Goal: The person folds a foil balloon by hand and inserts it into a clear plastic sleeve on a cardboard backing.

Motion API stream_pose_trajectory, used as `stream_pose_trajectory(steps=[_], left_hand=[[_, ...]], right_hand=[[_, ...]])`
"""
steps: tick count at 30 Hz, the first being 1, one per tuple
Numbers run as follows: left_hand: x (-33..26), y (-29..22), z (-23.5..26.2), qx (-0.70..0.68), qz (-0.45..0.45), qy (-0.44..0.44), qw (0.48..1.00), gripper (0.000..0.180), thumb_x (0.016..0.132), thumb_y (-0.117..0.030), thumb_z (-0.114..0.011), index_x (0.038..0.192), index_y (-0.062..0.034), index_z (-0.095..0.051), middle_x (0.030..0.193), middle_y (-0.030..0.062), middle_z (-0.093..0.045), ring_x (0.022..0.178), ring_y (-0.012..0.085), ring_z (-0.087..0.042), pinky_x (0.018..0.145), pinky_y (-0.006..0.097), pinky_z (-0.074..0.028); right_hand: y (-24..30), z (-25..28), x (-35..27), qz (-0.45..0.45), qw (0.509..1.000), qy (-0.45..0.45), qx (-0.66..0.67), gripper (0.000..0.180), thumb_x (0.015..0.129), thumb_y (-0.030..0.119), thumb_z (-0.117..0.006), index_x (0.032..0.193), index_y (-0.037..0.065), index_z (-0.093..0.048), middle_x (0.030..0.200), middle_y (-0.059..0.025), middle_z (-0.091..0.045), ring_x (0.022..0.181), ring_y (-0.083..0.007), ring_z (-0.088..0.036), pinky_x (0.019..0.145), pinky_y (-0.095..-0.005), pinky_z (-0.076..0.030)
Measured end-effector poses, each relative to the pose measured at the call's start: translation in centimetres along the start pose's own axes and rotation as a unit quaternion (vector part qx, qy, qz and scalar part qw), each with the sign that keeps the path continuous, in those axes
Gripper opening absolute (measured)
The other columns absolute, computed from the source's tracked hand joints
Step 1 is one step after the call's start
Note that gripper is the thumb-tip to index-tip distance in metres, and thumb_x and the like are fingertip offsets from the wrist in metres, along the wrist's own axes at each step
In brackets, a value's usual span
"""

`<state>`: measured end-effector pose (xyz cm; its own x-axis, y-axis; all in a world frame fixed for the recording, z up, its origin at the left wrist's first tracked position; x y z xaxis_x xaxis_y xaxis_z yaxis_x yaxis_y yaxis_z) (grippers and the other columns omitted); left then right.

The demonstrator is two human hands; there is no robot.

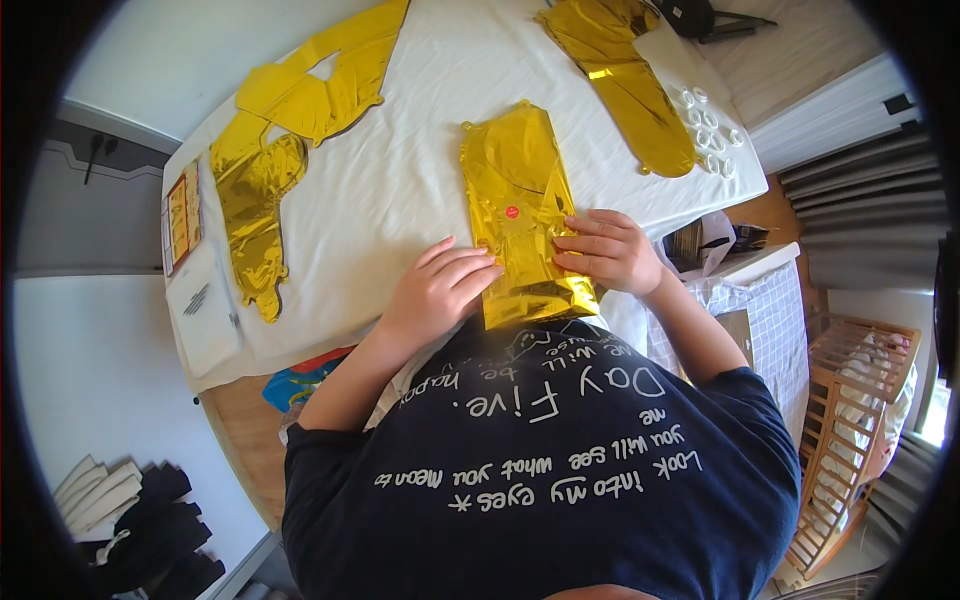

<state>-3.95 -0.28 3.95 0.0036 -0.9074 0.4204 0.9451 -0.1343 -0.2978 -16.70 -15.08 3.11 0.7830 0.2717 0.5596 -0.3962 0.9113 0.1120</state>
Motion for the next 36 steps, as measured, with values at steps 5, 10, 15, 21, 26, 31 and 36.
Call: stream_pose_trajectory(steps=[5,10,15,21,26,31,36], left_hand=[[1.2,2.5,0.2,-0.115,0.088,0.035,0.989,0.031,0.079,-0.001,-0.072,0.109,-0.0065,-0.075,0.102,0.0095,-0.076,0.098,0.0307,-0.073,0.089,0.045,-0.057],[2.4,5.4,-0.5,-0.195,0.217,0.096,0.952,0.017,0.091,-0.008,-0.073,0.106,-0.0008,-0.074,0.098,0.0122,-0.076,0.089,0.0212,-0.072,0.081,0.036,-0.056],[2.3,8.0,-1.8,-0.356,0.328,0.087,0.871,0.036,0.100,-0.028,-0.072,0.117,0.0033,-0.072,0.100,0.0110,-0.078,0.086,0.0143,-0.071,0.079,0.030,-0.055],[2.1,9.1,-2.4,-0.417,0.303,0.020,0.857,0.030,0.095,-0.019,-0.079,0.113,0.0030,-0.071,0.098,0.0063,-0.076,0.087,0.0117,-0.068,0.082,0.029,-0.055],[2.7,9.0,-2.5,-0.442,0.326,0.023,0.835,0.044,0.091,-0.007,-0.081,0.129,-0.0007,-0.060,0.100,0.0042,-0.071,0.092,0.0100,-0.067,0.086,0.027,-0.053],[2.5,9.6,-2.1,-0.396,0.328,-0.006,0.858,0.055,0.089,-0.011,-0.083,0.134,0.0020,-0.053,0.098,0.0082,-0.074,0.087,0.0114,-0.069,0.079,0.027,-0.054],[2.2,10.4,-2.9,-0.411,0.338,-0.019,0.847,0.060,0.090,-0.012,-0.083,0.137,0.0018,-0.050,0.097,0.0093,-0.075,0.086,0.0135,-0.071,0.076,0.028,-0.055]], right_hand=[[-1.3,0.3,0.6,-0.047,0.997,0.000,0.064,0.032,0.081,0.011,-0.078,0.113,0.012,-0.077,0.117,-0.0049,-0.078,0.117,-0.0267,-0.072,0.101,-0.0436,-0.054],[-4.0,1.1,1.6,-0.151,0.977,-0.019,0.152,0.015,0.087,0.009,-0.074,0.102,0.006,-0.075,0.094,-0.0122,-0.076,0.090,-0.0299,-0.074,0.081,-0.0428,-0.056],[-7.2,-0.1,1.6,-0.340,0.914,0.015,0.221,0.020,0.098,0.017,-0.072,0.092,-0.002,-0.073,0.071,-0.0102,-0.064,0.063,-0.0198,-0.059,0.061,-0.0366,-0.047],[-8.5,-0.9,1.9,-0.455,0.845,0.038,0.277,0.035,0.103,0.026,-0.070,0.086,-0.005,-0.069,0.061,-0.0022,-0.052,0.058,-0.0080,-0.042,0.053,-0.0308,-0.037],[-9.6,-1.9,1.4,-0.499,0.812,0.079,0.293,0.034,0.104,0.026,-0.068,0.091,-0.004,-0.072,0.069,0.0010,-0.060,0.065,-0.0059,-0.049,0.057,-0.0283,-0.041],[-10.4,-3.0,1.3,-0.495,0.799,0.059,0.336,0.032,0.105,0.027,-0.067,0.102,-0.004,-0.074,0.076,0.0000,-0.066,0.072,-0.0061,-0.055,0.066,-0.0255,-0.046],[-10.4,-2.7,2.0,-0.504,0.794,0.077,0.331,0.034,0.106,0.029,-0.066,0.100,-0.003,-0.073,0.075,0.0001,-0.065,0.071,-0.0070,-0.056,0.066,-0.0262,-0.047]])
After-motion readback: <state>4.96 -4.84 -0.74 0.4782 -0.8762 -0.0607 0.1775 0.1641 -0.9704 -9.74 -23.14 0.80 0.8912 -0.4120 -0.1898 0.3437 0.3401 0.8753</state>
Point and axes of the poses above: each hand's wrist, its own x-axis towards the middle knuckle, its own z-axis out of the back of the hand, y = z × x, the point moved 10 cm from there along x, towards the middle knuckle
